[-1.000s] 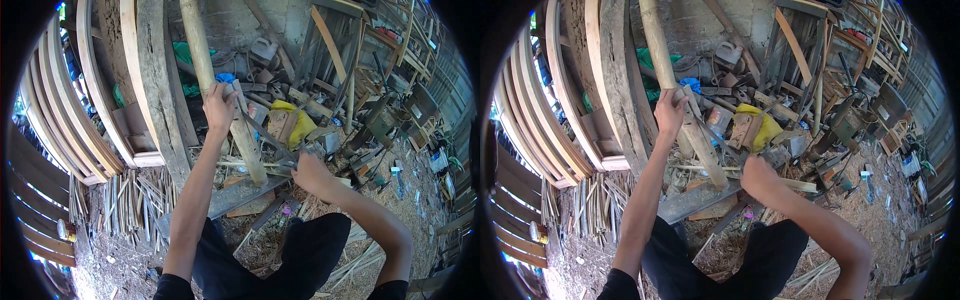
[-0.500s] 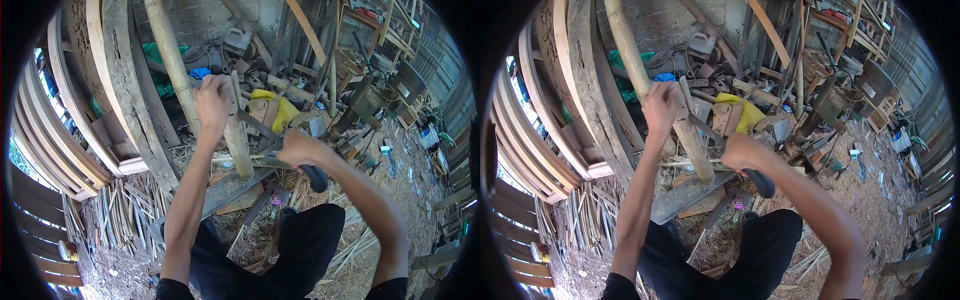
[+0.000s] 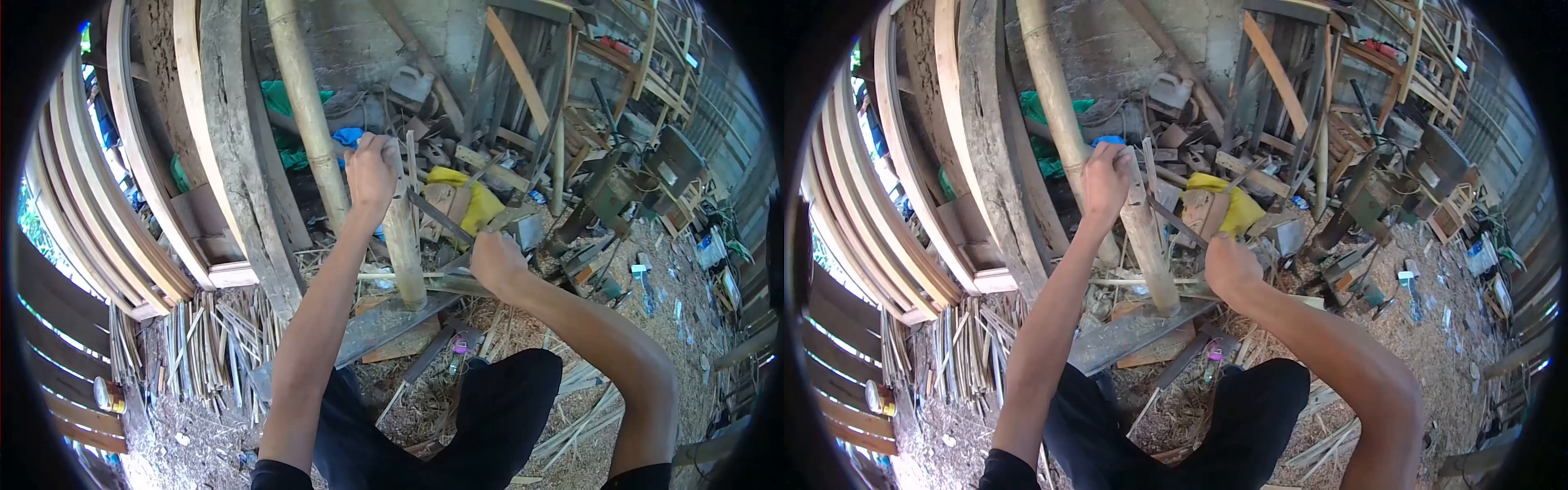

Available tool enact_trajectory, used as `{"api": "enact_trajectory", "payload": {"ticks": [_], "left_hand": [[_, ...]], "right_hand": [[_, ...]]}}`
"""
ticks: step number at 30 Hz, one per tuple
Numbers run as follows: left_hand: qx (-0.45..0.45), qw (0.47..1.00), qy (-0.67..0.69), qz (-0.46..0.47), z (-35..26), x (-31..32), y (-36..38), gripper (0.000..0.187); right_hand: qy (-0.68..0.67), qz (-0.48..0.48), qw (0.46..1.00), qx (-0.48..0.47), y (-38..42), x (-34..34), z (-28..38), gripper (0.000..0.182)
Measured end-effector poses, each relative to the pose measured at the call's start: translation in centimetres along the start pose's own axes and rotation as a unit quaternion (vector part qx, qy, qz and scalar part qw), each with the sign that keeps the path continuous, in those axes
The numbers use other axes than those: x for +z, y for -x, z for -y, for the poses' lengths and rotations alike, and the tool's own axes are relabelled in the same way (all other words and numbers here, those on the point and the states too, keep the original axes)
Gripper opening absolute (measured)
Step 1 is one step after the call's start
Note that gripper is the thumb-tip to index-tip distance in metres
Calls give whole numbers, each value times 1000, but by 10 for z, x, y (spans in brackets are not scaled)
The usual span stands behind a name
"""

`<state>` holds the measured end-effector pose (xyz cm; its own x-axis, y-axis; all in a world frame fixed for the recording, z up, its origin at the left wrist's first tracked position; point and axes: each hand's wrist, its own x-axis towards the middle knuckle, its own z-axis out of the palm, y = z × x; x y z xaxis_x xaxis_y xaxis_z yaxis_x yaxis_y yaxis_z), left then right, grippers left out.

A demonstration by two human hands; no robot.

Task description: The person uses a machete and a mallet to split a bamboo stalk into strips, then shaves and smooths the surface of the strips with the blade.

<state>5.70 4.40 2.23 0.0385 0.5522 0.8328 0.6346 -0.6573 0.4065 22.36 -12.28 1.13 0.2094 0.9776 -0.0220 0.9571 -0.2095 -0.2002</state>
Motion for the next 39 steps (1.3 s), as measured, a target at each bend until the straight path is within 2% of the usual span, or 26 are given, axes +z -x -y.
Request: {"api": "enact_trajectory", "payload": {"ticks": [4,6,8,10,12,16,17,18,19,21,22,23,24,25,26,27,28,29,31,32,33,34,36,37,38,39], "left_hand": [[-3,1000,-20,17,-6,5,-1,11],[-15,999,-34,17,-4,1,-2,11],[-34,998,-47,19,0,-2,0,10],[-47,998,23,15,8,-7,-3,11],[-53,997,51,20,15,-10,-3,11],[-59,988,138,41,12,-7,-3,12],[-60,987,139,49,1,-4,1,12],[-28,990,122,63,-16,-3,5,12],[7,991,105,78,-27,0,7,12],[-1,993,82,83,-38,6,6,14],[-25,988,111,101,-38,9,3,15],[-48,983,135,117,-36,11,-1,17],[-28,976,162,143,-31,15,1,25],[-25,977,160,142,-33,12,4,25],[18,985,147,83,-36,9,12,31],[57,989,134,26,-39,5,26,37],[38,992,117,23,-41,-5,45,40],[19,994,101,25,-42,-18,68,45],[-198,940,177,213,-42,-41,123,48],[-226,916,192,272,-26,-36,157,50],[-256,886,205,328,-10,-31,187,53],[-261,883,202,332,-13,-33,196,53],[-300,849,209,381,-24,-32,210,54],[-305,848,208,379,-25,-33,211,54],[-307,863,188,355,-25,-33,210,53],[-306,877,168,331,-23,-33,207,52]], "right_hand": [[-3,-19,1000,7,3,4,-2,25],[-18,-38,998,54,-3,13,7,23],[-29,-23,999,11,-6,16,9,22],[-43,-8,999,-31,-9,14,12,22],[-39,112,992,-32,-12,9,14,21],[-50,149,987,-31,-13,-4,23,21],[-37,195,980,-22,-20,-15,26,21],[-27,240,970,-15,-23,-18,28,22],[-36,242,969,-11,-23,-12,26,22],[-60,148,985,-72,-27,1,15,18],[-93,66,991,-70,-21,16,8,16],[-92,60,992,-64,-20,47,-1,16],[-141,-39,989,-37,-22,87,-8,19],[-191,-137,972,-11,-22,107,-7,22],[-194,-141,971,-15,-20,105,-4,22],[-240,-42,970,-1,-14,102,-3,34],[-284,60,957,15,-10,100,-3,50],[-287,64,956,18,-8,100,-4,50],[-510,198,836,35,-10,102,-2,71],[-516,202,831,40,-13,109,2,71],[-514,163,842,6,-17,119,6,77],[-507,121,853,-30,-19,121,12,83],[-493,134,859,-26,-18,112,19,84],[-480,139,866,-27,-16,108,23,85],[-490,103,865,-31,-17,117,26,70],[-490,105,864,-33,-22,130,25,70]]}}
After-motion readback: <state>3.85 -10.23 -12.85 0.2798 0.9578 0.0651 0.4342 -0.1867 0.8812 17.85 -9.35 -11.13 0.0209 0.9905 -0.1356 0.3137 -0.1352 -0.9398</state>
